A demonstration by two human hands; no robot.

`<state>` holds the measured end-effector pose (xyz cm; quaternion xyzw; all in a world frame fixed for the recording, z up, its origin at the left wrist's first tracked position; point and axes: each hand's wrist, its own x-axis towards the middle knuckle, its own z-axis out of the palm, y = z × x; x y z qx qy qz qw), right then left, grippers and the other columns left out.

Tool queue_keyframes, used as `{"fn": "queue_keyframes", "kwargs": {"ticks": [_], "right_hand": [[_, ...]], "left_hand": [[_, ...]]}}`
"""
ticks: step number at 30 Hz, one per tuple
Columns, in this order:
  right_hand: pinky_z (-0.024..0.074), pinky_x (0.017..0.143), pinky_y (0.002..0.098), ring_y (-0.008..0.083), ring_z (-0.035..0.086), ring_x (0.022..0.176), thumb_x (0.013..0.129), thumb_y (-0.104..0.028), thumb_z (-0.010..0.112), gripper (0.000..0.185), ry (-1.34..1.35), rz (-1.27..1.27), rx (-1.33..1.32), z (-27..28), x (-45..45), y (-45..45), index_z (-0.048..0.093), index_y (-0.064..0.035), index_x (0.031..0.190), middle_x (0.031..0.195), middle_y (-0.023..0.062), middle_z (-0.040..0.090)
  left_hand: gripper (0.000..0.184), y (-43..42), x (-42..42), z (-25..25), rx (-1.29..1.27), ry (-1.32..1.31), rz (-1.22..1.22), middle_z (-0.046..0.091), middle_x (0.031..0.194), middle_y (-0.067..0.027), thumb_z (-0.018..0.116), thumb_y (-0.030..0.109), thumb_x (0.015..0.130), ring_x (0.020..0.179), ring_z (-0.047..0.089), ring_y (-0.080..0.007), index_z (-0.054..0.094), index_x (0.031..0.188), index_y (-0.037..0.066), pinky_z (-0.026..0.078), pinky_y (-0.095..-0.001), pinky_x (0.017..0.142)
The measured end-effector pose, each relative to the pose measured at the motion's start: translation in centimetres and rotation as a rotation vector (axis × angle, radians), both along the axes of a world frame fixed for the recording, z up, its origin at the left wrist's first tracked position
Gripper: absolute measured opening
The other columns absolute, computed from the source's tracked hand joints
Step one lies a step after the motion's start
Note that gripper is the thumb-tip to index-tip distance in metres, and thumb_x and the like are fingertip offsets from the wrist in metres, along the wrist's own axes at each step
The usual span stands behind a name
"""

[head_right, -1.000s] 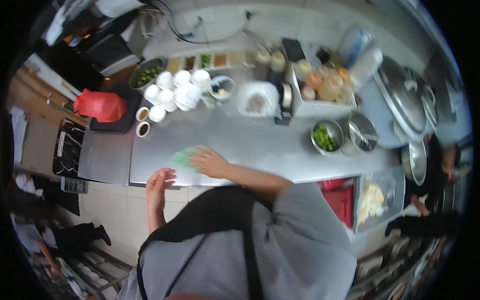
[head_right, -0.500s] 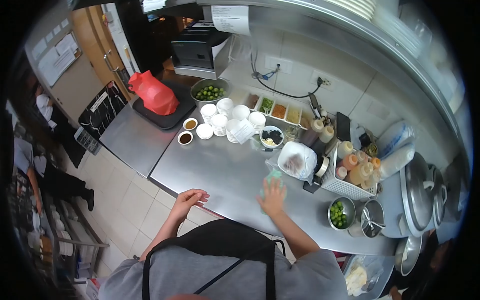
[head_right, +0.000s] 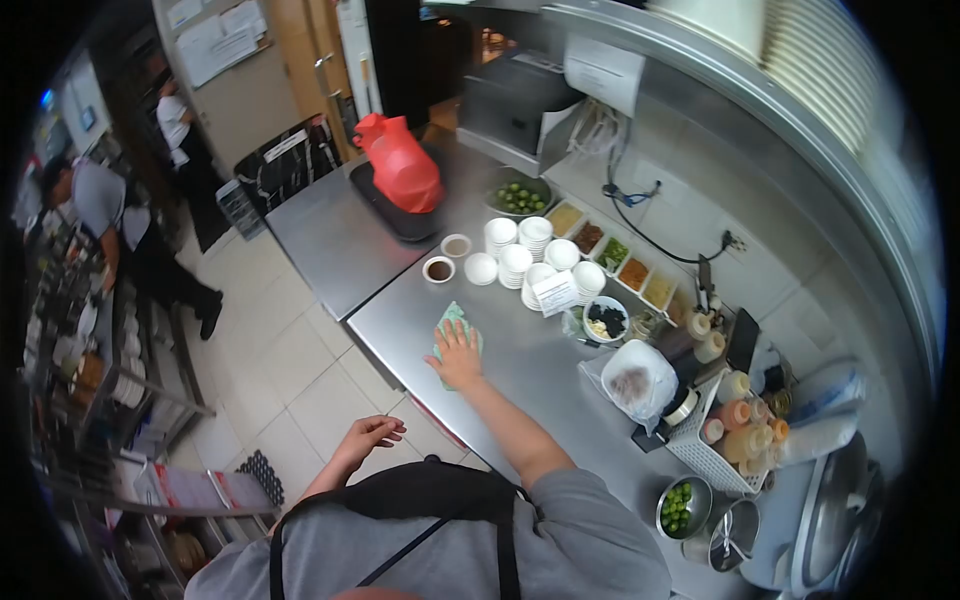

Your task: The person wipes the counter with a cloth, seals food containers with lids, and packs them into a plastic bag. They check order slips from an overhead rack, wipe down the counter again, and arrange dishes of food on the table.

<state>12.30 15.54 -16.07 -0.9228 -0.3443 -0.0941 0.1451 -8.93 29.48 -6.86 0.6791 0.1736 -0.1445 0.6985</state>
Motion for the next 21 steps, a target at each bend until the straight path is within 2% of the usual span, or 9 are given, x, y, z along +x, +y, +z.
{"fn": "queue_keyframes", "kwargs": {"ticks": [7,10,12,13,15,16,17,19,21], "right_hand": [[0.0218,0.099,0.0462,0.0323,0.031,0.121,0.079,-0.029,0.052,0.05,0.034,0.296,-0.037,0.9,-7.8,1.4,0.042,-0.0068,0.123,0.13,0.0148,0.035],[0.0249,0.099,0.0437,0.0298,0.034,0.12,0.075,-0.016,0.054,0.048,0.072,0.547,0.145,-0.6,-8.6,-0.1,0.044,-0.0053,0.12,0.124,0.0143,0.043],[0.0323,0.095,0.0367,0.0261,0.039,0.116,0.08,-0.014,0.05,0.043,0.876,0.405,0.492,2.1,-9.1,0.0,0.041,-0.0041,0.121,0.119,0.0129,0.048],[0.0323,0.095,0.0367,0.0261,0.039,0.116,0.08,-0.014,0.05,0.043,0.896,0.463,0.465,4.0,-9.9,0.7,0.041,-0.0041,0.121,0.119,0.0129,0.048],[0.0362,0.091,0.0308,0.0219,0.041,0.114,0.084,-0.01,0.046,0.042,1.803,0.24,1.091,6.8,-12.1,2.2,0.037,-0.004,0.125,0.12,0.0118,0.046],[0.0365,0.089,0.0302,0.0193,0.044,0.108,0.088,-0.014,0.044,0.039,1.751,0.355,1.084,6.3,-13.0,3.2,0.036,-0.0039,0.124,0.118,0.0117,0.044],[0.0365,0.089,0.0302,0.0193,0.044,0.108,0.088,-0.014,0.044,0.039,1.781,0.369,1.06,5.6,-13.8,3.8,0.036,-0.0039,0.124,0.118,0.0117,0.044],[0.0335,0.091,0.0324,0.0205,0.037,0.113,0.087,-0.02,0.045,0.038,1.291,0.388,0.873,4.2,-15.6,4.8,0.038,-0.0035,0.12,0.122,0.012,0.038],[0.038,0.083,0.0302,0.0187,0.046,0.098,0.088,-0.024,0.044,0.029,1.308,0.272,0.901,3.3,-16.3,5.4,0.045,-0.0022,0.106,0.106,0.0113,0.048]], "left_hand": [[0.031,0.3,-4.0,-5.4,0.137,0.036,0.083,0.061,0.09,-0.0049,0.053,0.026,0.084,0.079,0.058,-0.0134,0.056,0.104,0.004,0.046,-0.0266,0.069],[0.042,-1.2,-4.7,-3.8,0.479,-0.113,0.054,0.053,0.11,-0.0104,0.057,0.026,0.079,0.102,0.05,-0.0245,0.049,0.115,0.007,0.04,-0.0321,0.086],[0.05,-1.6,-4.6,-3.7,0.686,-0.276,0.071,0.036,0.129,-0.0111,0.058,0.024,0.076,0.119,0.031,-0.0317,0.043,0.122,0.01,0.03,-0.0373,0.097],[0.054,-1.8,-4.5,-2.6,0.756,-0.313,0.06,0.026,0.136,-0.0099,0.059,0.023,0.075,0.126,0.019,-0.0344,0.04,0.125,0.012,0.024,-0.0414,0.101],[0.056,-2.5,-4.3,0.0,1.024,-0.272,0.016,0.023,0.138,-0.0099,0.059,0.022,0.074,0.127,0.014,-0.0355,0.039,0.125,0.012,0.022,-0.046,0.101],[0.059,-2.8,-4.2,0.6,1.277,-0.247,-0.098,0.019,0.139,-0.0099,0.059,0.022,0.073,0.128,0.009,-0.0365,0.038,0.126,0.012,0.019,-0.0507,0.101],[0.059,-2.9,-4.3,0.5,1.28,-0.217,-0.077,0.019,0.139,-0.0099,0.059,0.022,0.073,0.128,0.009,-0.0365,0.038,0.126,0.012,0.019,-0.0507,0.101],[0.062,-3.4,-4.6,-0.5,1.321,-0.098,-0.123,0.02,0.138,-0.0117,0.062,0.024,0.07,0.129,0.005,-0.036,0.038,0.125,0.009,0.014,-0.0569,0.099],[0.065,-3.8,-4.9,-1.8,1.369,-0.039,-0.12,0.019,0.138,-0.0129,0.064,0.027,0.068,0.129,0.006,-0.0355,0.039,0.124,0.005,0.013,-0.054,0.101]]}}
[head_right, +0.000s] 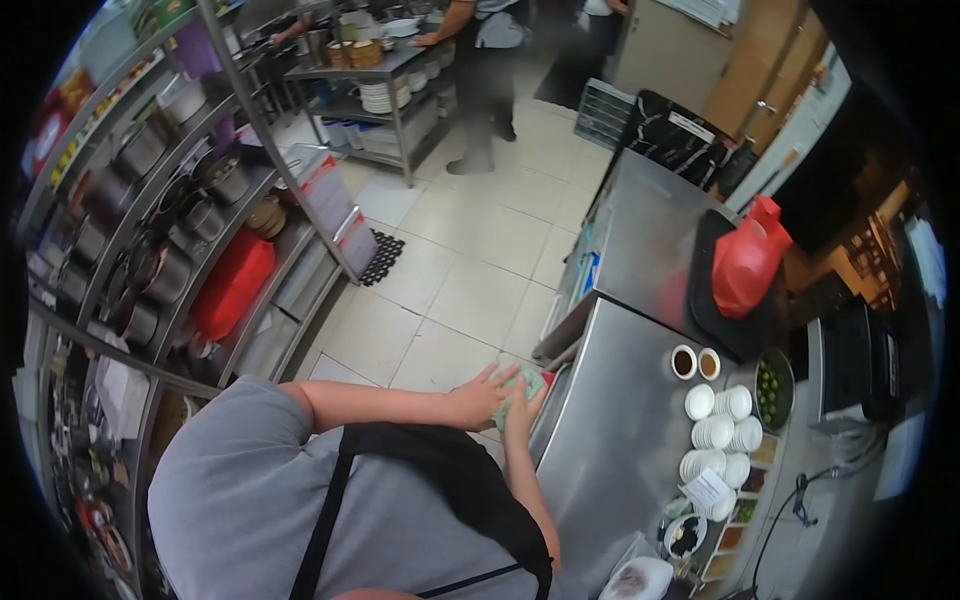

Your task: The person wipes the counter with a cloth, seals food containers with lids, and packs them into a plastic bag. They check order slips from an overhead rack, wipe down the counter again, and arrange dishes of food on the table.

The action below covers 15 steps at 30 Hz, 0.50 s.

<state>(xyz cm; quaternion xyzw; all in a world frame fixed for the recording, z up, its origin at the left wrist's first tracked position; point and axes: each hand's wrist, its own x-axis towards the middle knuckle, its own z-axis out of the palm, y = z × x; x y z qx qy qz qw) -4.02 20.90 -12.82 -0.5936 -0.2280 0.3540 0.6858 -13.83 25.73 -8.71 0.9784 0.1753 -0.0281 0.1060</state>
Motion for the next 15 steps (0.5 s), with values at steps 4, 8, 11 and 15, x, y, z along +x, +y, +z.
{"fn": "queue_keyframes", "kwargs": {"ticks": [4,8,11,15], "right_hand": [[0.0399,0.07,0.0272,0.0156,0.05,0.076,0.089,-0.029,0.042,0.033,-0.207,0.057,-0.09,-1.7,1.7,0.5,0.049,0.0012,0.101,0.085,0.0094,0.054],[0.0401,0.07,0.0271,0.0155,0.051,0.075,0.09,-0.032,0.04,0.04,-0.273,0.083,-0.093,-2.2,3.1,2.3,0.054,0.0053,0.09,0.08,0.0092,0.055],[0.0412,0.07,0.0293,0.0178,0.053,0.075,0.089,-0.031,0.042,0.04,-0.509,-0.06,-0.19,-2.7,6.4,4.2,0.056,0.007,0.088,0.08,0.0126,0.059],[0.0423,0.064,0.0339,0.0246,0.056,0.07,0.087,-0.028,0.047,0.034,-0.79,-0.397,-0.304,2.4,13.4,4.5,0.056,0.0046,0.088,0.079,0.0162,0.06]], "left_hand": [[0.069,0.9,-0.7,0.2,-0.143,0.088,-0.051,0.02,0.138,-0.012,0.064,0.028,0.068,0.128,0.01,-0.0353,0.034,0.126,0.005,0.016,-0.0516,0.101],[0.07,3.2,-1.3,-0.6,-0.22,-0.053,-0.12,0.02,0.138,-0.0083,0.062,0.028,0.071,0.128,0.013,-0.0355,0.029,0.13,0.01,0.019,-0.0516,0.1],[0.066,7.1,-2.0,-1.2,-0.216,-0.075,-0.132,0.025,0.137,-0.007,0.059,0.029,0.074,0.125,0.02,-0.0364,0.029,0.13,0.014,0.024,-0.0493,0.099],[0.049,14.1,-7.2,-5.3,-0.457,0.098,0.18,0.046,0.123,-0.0072,0.057,0.032,0.075,0.106,0.046,-0.0328,0.046,0.12,0.017,0.039,-0.0411,0.087]]}}
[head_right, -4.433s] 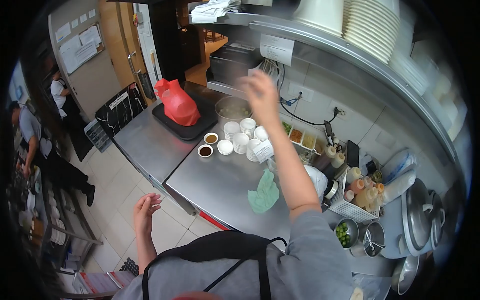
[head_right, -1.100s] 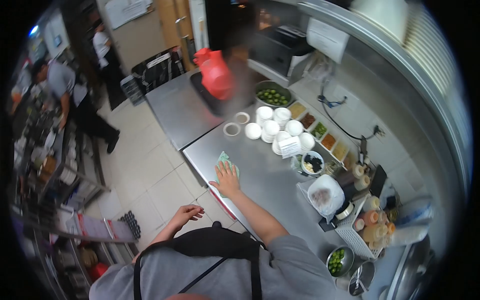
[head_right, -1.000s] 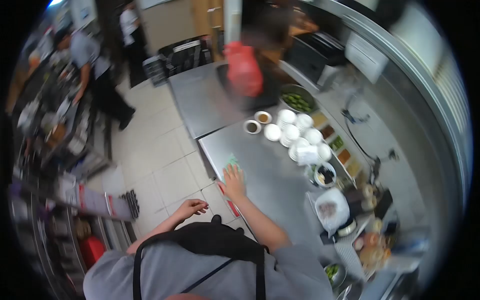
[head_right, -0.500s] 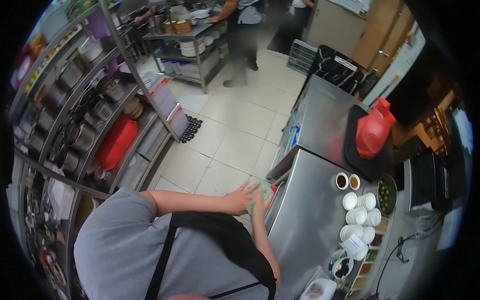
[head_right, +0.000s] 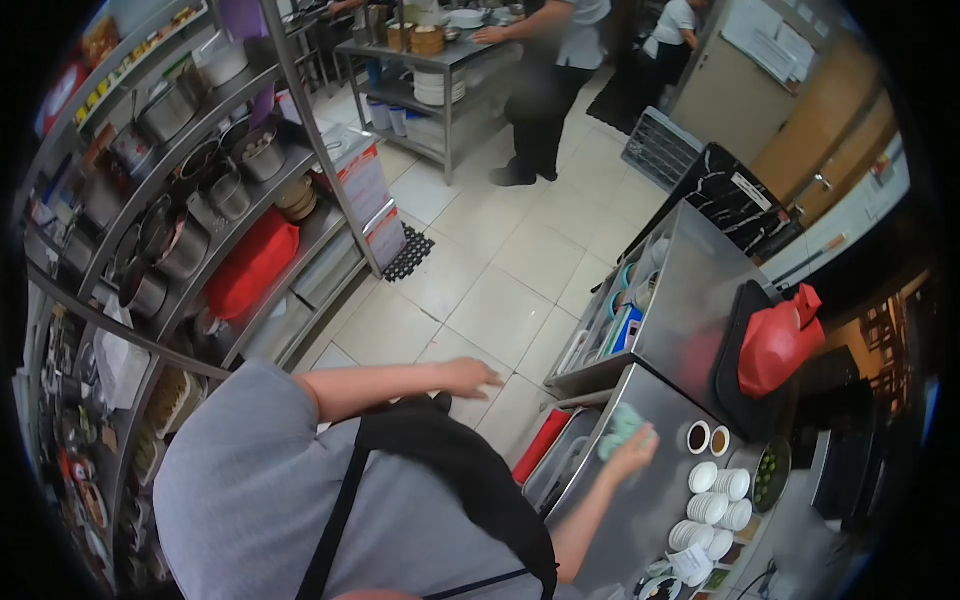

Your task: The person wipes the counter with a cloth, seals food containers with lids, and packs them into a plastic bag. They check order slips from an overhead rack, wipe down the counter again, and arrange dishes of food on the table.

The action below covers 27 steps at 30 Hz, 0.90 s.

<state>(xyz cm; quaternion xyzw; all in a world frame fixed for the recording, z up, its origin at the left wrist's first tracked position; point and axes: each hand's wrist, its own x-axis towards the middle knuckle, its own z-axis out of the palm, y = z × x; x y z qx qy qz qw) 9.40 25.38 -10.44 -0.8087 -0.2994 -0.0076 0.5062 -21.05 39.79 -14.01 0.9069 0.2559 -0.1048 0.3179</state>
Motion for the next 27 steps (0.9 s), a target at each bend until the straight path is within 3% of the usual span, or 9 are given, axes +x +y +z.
{"fn": "queue_keyframes", "kwargs": {"ticks": [1,3,4,6,7,9,10,17,27], "right_hand": [[0.043,0.064,0.0351,0.0278,0.058,0.072,0.087,-0.028,0.048,0.032,-0.04,-0.104,-0.049,2.0,0.6,-0.2,0.056,0.0036,0.089,0.081,0.018,0.061],[0.0402,0.078,0.0411,0.0346,0.054,0.093,0.087,-0.032,0.045,0.037,0.002,-0.091,-0.257,4.0,2.1,-1.2,0.058,0.0012,0.095,0.099,0.0236,0.057],[0.0402,0.078,0.0411,0.0346,0.054,0.093,0.087,-0.032,0.045,0.037,-0.016,-0.071,-0.279,2.8,3.6,-1.8,0.058,0.0012,0.095,0.099,0.0236,0.057],[0.0262,0.094,0.0497,0.0351,0.037,0.117,0.087,-0.042,0.038,0.048,-0.286,0.107,-0.651,-1.1,5.9,-2.5,0.049,-0.0049,0.116,0.124,0.0222,0.04],[0.0262,0.094,0.0497,0.0351,0.037,0.117,0.087,-0.042,0.038,0.048,-0.294,0.126,-0.669,-2.5,5.3,-2.1,0.049,-0.0049,0.116,0.124,0.0222,0.04],[0.0106,0.098,0.0566,0.0338,0.019,0.127,0.087,-0.048,0.03,0.057,-0.486,-0.051,-0.981,-5.5,3.7,-1.9,0.03,-0.0135,0.132,0.138,0.0151,0.021],[0.0137,0.097,0.0579,0.032,0.02,0.127,0.087,-0.051,0.026,0.059,-0.519,-0.109,-1.017,-6.4,4.7,-1.7,0.017,-0.0189,0.136,0.14,0.0107,0.018],[0.0162,0.097,0.0562,0.0321,0.024,0.125,0.084,-0.059,0.018,0.062,-0.312,-0.339,-1.077,-6.1,8.8,1.7,0.022,-0.0216,0.134,0.139,0.0073,0.023],[0.0204,0.095,0.0561,0.0349,0.025,0.123,0.085,-0.057,0.025,0.065,-0.614,-0.024,-1.069,-6.0,1.8,5.5,0.02,-0.0162,0.135,0.138,0.0104,0.022]], "left_hand": [[0.043,1.5,-2.3,-2.3,0.08,0.03,0.08,0.056,0.106,-0.0104,0.057,0.031,0.073,0.098,0.053,-0.0281,0.053,0.113,0.017,0.044,-0.04,0.08],[0.035,3.8,-6.5,-4.5,0.132,0.327,0.16,0.059,0.099,-0.0092,0.057,0.027,0.073,0.093,0.056,-0.0268,0.058,0.106,0.017,0.046,-0.0413,0.073],[0.033,4.7,-8.5,-6.4,0.104,0.401,0.188,0.06,0.099,-0.0091,0.057,0.026,0.072,0.093,0.057,-0.0264,0.059,0.104,0.017,0.047,-0.041,0.073],[0.033,5.8,-12.1,-10.4,0.015,0.512,0.255,0.06,0.1,-0.008,0.057,0.028,0.072,0.094,0.056,-0.0262,0.06,0.103,0.018,0.047,-0.04,0.074],[0.035,5.9,-13.8,-11.9,-0.043,0.549,0.292,0.059,0.102,-0.0071,0.058,0.031,0.072,0.095,0.055,-0.0264,0.059,0.105,0.018,0.046,-0.0392,0.077],[0.032,5.9,-16.9,-15.7,-0.11,0.606,0.343,0.06,0.1,-0.0082,0.057,0.029,0.072,0.093,0.056,-0.0271,0.061,0.101,0.017,0.046,-0.0396,0.076],[0.029,5.9,-18.0,-16.3,-0.153,0.66,0.383,0.061,0.097,-0.0093,0.057,0.028,0.071,0.09,0.057,-0.0277,0.063,0.097,0.015,0.047,-0.04,0.074],[0.03,6.1,-21.6,-16.1,-0.282,0.619,0.577,0.06,0.099,-0.0129,0.057,0.021,0.069,0.092,0.057,-0.0286,0.062,0.096,0.008,0.047,-0.0384,0.076],[0.025,7.0,-19.7,-17.3,-0.295,0.437,0.793,0.06,0.097,-0.0153,0.056,0.017,0.068,0.088,0.058,-0.0298,0.063,0.089,0.005,0.048,-0.0395,0.072]]}}
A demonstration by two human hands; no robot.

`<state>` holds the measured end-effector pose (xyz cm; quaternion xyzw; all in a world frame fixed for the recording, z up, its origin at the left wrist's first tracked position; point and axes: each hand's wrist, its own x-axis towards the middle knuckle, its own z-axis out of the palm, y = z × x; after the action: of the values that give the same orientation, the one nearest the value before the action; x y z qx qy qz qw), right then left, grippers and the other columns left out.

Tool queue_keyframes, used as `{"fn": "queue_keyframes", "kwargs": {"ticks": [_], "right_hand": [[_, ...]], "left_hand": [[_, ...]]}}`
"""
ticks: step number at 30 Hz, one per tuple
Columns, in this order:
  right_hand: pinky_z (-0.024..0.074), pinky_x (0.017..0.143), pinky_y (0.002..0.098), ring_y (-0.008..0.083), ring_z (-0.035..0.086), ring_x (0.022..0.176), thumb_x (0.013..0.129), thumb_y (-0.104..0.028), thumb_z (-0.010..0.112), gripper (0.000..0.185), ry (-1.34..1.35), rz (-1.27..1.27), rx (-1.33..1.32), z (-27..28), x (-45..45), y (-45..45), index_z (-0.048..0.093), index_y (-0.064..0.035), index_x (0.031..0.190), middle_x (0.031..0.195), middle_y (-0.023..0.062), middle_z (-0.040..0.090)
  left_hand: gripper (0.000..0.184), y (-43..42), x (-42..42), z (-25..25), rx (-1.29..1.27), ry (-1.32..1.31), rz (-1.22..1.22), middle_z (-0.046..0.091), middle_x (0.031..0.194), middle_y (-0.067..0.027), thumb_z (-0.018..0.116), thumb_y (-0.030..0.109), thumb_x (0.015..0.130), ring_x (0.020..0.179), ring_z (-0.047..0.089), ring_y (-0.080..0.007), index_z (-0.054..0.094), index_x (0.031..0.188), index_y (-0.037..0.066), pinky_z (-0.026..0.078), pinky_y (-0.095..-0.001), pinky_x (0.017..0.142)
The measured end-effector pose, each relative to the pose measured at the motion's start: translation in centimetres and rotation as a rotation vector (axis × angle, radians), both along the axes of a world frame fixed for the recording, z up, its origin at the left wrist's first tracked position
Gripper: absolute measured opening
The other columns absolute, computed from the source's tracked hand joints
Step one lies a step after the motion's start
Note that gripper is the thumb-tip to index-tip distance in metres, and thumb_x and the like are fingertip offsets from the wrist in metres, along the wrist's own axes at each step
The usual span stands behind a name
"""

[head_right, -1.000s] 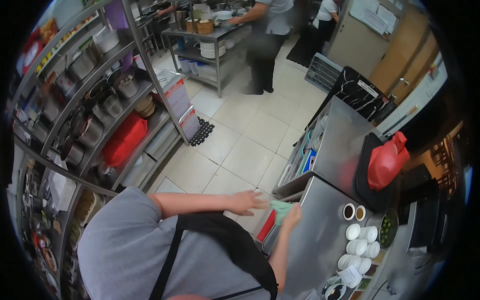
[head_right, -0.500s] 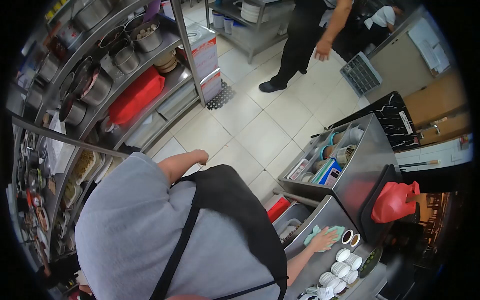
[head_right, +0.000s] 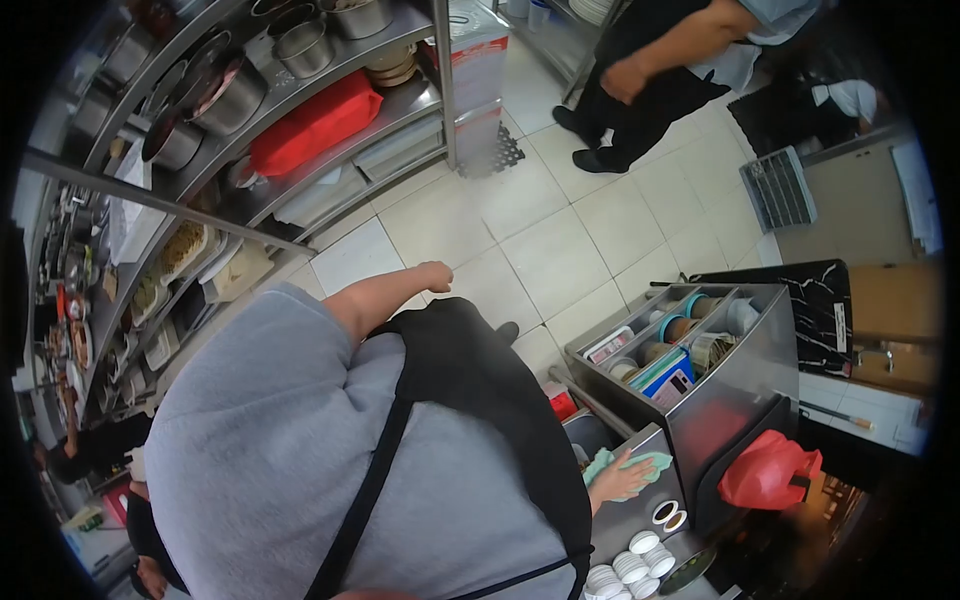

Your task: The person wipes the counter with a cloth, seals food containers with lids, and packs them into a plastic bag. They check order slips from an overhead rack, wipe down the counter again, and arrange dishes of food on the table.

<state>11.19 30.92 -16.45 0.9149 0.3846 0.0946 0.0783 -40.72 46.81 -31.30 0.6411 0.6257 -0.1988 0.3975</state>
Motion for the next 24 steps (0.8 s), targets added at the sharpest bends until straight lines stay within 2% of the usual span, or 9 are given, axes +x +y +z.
{"fn": "queue_keyframes", "kwargs": {"ticks": [5,8,13,15,18,19,20,22,24], "right_hand": [[0.0238,0.094,0.0557,0.0336,0.03,0.122,0.082,-0.057,0.033,0.067,-0.039,0.214,0.025,0.7,-0.3,5.7,0.023,-0.0148,0.134,0.137,0.0099,0.026],[0.0246,0.093,0.0558,0.0331,0.031,0.121,0.082,-0.056,0.036,0.068,0.001,0.279,0.058,0.5,1.7,8.8,0.025,-0.0135,0.133,0.136,0.0102,0.028],[0.0246,0.093,0.0554,0.0332,0.031,0.121,0.079,-0.06,0.037,0.071,-0.028,0.199,0.014,-0.1,4.0,13.4,0.027,-0.013,0.132,0.137,0.01,0.026],[0.0247,0.093,0.0554,0.0332,0.03,0.122,0.078,-0.061,0.037,0.073,-0.021,0.139,0.029,-0.3,4.4,15.0,0.028,-0.0128,0.132,0.137,0.0097,0.025],[0.0276,0.09,0.0549,0.0336,0.035,0.118,0.069,-0.068,0.044,0.084,0.06,0.025,0.083,1.4,4.8,17.1,0.032,-0.0119,0.13,0.134,0.0115,0.032],[0.028,0.089,0.0557,0.0343,0.037,0.116,0.065,-0.07,0.047,0.088,0.023,0.041,0.127,1.5,4.9,17.3,0.032,-0.0119,0.13,0.132,0.0132,0.034],[0.0237,0.091,0.0572,0.0337,0.033,0.119,0.061,-0.072,0.048,0.094,0.085,-0.024,0.129,2.8,4.5,17.8,0.03,-0.0121,0.131,0.133,0.0135,0.032],[0.0113,0.093,0.0637,0.035,0.018,0.127,0.059,-0.074,0.047,0.098,0.129,-0.056,0.179,-0.2,7.5,18.8,0.023,-0.0149,0.134,0.138,0.011,0.023],[0.0114,0.092,0.066,0.0355,0.013,0.128,0.062,-0.07,0.049,0.092,0.183,-0.078,0.157,1.2,6.7,19.6,0.021,-0.021,0.135,0.141,0.0081,0.017]], "left_hand": [[0.025,-1.3,0.9,1.5,-0.008,-0.007,-0.015,0.06,0.097,-0.0152,0.056,0.016,0.068,0.089,0.058,-0.0297,0.063,0.09,0.005,0.048,-0.0394,0.073],[0.026,-1.7,0.9,-0.2,-0.053,0.038,0.048,0.06,0.098,-0.0151,0.055,0.016,0.069,0.091,0.057,-0.0292,0.063,0.091,0.005,0.048,-0.0393,0.074],[0.027,-1.7,1.5,1.1,-0.012,0.057,0.048,0.06,0.098,-0.0137,0.057,0.02,0.07,0.091,0.057,-0.0287,0.063,0.092,0.006,0.047,-0.0396,0.075],[0.027,-1.9,1.1,0.7,0.113,-0.037,0.007,0.06,0.096,-0.0125,0.058,0.026,0.071,0.09,0.057,-0.0295,0.063,0.091,0.008,0.047,-0.041,0.075],[0.03,-2.1,-0.1,-1.7,0.18,-0.04,-0.118,0.061,0.085,-0.0143,0.057,0.035,0.071,0.082,0.058,-0.031,0.064,0.083,0.008,0.046,-0.0416,0.072],[0.033,-2.1,-0.6,-2.5,0.188,-0.032,-0.214,0.061,0.085,-0.0151,0.055,0.037,0.071,0.082,0.058,-0.0313,0.064,0.084,0.008,0.046,-0.0413,0.071],[0.033,-2.2,-0.9,-2.4,0.137,-0.011,-0.215,0.061,0.087,-0.0153,0.054,0.037,0.071,0.084,0.058,-0.0312,0.063,0.085,0.008,0.046,-0.0412,0.072],[0.036,-2.5,-2.0,-2.8,0.105,-0.033,-0.25,0.06,0.097,-0.0143,0.053,0.035,0.071,0.092,0.056,-0.03,0.063,0.095,0.01,0.044,-0.0375,0.081],[0.039,-2.1,-2.8,-2.3,0.006,-0.034,-0.232,0.059,0.101,-0.0139,0.055,0.036,0.07,0.095,0.055,-0.0295,0.062,0.1,0.011,0.043,-0.036,0.084]]}}
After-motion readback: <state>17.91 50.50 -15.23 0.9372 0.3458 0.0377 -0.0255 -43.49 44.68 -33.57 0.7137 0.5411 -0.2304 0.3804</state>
